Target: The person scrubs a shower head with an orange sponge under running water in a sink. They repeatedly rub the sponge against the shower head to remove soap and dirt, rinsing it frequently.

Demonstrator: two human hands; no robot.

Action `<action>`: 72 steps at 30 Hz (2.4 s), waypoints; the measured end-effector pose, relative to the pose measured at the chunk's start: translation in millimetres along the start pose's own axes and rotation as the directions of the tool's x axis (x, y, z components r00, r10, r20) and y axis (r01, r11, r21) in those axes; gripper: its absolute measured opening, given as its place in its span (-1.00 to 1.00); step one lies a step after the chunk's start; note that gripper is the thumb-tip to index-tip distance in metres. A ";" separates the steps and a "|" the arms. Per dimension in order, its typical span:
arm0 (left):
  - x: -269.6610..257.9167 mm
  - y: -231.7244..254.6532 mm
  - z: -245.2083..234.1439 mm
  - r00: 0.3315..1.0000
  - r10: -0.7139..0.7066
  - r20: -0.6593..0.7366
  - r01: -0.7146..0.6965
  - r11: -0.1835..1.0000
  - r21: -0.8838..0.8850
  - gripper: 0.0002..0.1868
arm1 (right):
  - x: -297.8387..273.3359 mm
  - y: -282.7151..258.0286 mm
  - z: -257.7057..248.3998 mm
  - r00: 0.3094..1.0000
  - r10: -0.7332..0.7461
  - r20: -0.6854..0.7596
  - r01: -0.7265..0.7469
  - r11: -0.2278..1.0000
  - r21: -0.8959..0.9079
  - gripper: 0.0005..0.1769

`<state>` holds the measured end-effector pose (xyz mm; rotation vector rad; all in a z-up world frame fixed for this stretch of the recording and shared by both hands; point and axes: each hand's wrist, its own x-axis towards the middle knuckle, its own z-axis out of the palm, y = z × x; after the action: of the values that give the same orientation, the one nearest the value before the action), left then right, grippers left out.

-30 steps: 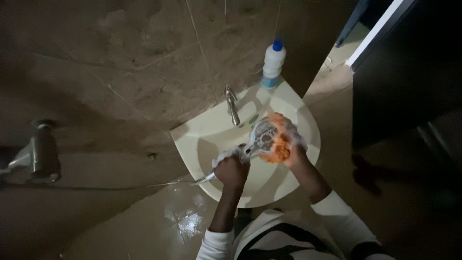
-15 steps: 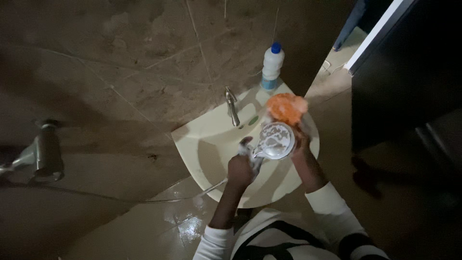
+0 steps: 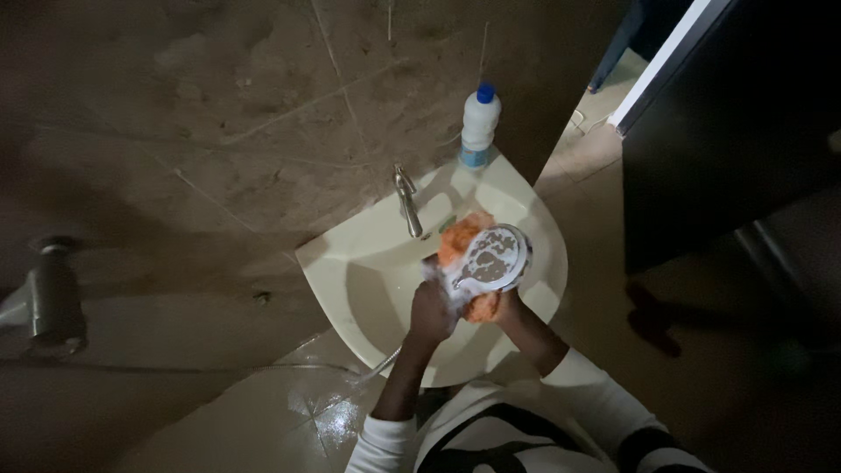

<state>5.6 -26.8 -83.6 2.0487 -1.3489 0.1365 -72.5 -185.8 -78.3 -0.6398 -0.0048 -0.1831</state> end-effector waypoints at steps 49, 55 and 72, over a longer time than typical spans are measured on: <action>-49.3 -7.7 -18.2 0.838 -0.220 0.499 0.545 0.310 -0.779 -0.66 | -12.7 6.3 -139.7 0.995 -0.091 0.029 0.095 0.908 -0.408 -0.55; -31.9 3.1 -72.3 0.664 -0.132 0.736 0.733 0.311 -0.605 -0.34 | -19.8 6.9 -145.5 0.991 -0.119 0.067 0.137 0.841 -0.523 -0.59; -5.5 5.0 -68.9 0.753 -0.356 0.554 0.584 -0.026 -0.811 -0.48 | -2.1 -40.2 20.1 0.989 -0.031 0.146 0.081 0.933 -0.350 -0.34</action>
<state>17.1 16.4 -30.6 1.1410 -0.3442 -1.0589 -80.4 -205.2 -38.5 -1.0145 -0.1262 -0.1969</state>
